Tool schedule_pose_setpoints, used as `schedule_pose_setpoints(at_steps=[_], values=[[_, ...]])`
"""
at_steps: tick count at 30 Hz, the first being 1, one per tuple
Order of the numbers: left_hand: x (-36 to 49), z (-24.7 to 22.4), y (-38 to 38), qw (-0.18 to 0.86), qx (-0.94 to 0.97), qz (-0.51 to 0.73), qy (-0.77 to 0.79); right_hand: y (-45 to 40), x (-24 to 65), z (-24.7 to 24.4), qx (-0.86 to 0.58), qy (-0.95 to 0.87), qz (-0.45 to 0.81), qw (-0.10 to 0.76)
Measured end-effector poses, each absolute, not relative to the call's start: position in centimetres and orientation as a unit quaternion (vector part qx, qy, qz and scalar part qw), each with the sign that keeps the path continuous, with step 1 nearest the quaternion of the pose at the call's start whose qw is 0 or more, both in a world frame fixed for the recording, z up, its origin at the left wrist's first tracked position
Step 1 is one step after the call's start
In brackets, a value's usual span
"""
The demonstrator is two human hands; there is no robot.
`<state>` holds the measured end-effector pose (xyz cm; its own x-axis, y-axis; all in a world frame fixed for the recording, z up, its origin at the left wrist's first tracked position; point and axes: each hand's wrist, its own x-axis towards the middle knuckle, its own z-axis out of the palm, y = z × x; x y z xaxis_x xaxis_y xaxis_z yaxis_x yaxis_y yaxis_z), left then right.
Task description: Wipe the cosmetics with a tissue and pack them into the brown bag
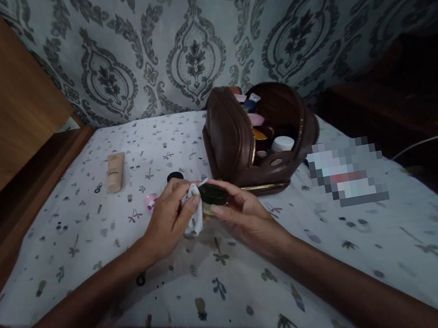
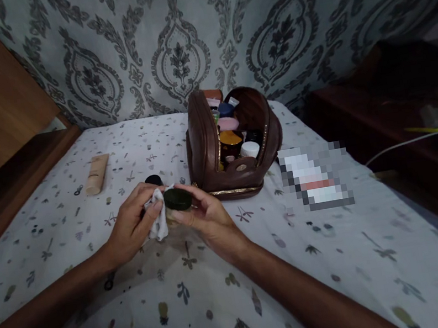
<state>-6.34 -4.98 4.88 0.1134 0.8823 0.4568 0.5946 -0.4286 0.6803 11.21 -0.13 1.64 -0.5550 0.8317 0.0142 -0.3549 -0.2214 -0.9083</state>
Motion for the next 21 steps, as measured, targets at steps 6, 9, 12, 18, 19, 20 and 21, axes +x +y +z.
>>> schedule_pose_setpoints(at_steps=[6,9,12,18,19,20,21], values=[[-6.5,5.0,-5.1,0.110,0.741,0.434,0.500,0.1,11.4,1.7,-0.241,-0.459,0.768,0.376],[-6.4,5.1,-5.3,0.064,0.755,0.446,0.476,0.1,11.5,1.9,-0.244,-0.457,0.769,0.374],[-6.3,5.3,-5.5,0.029,0.768,0.455,0.449,0.1,11.5,2.0,-0.240,-0.459,0.767,0.378],[-6.2,5.1,-5.9,-0.041,0.792,0.439,0.423,0.1,11.6,2.1,-0.245,-0.472,0.760,0.374],[-6.2,5.0,-6.0,-0.051,0.800,0.433,0.413,0.2,11.6,2.0,-0.253,-0.466,0.757,0.382],[-6.2,4.9,-6.0,-0.064,0.807,0.427,0.404,0.3,11.6,1.8,-0.260,-0.458,0.755,0.390],[-6.1,4.8,-6.0,-0.079,0.812,0.423,0.395,0.4,11.6,1.6,-0.264,-0.451,0.754,0.398]])
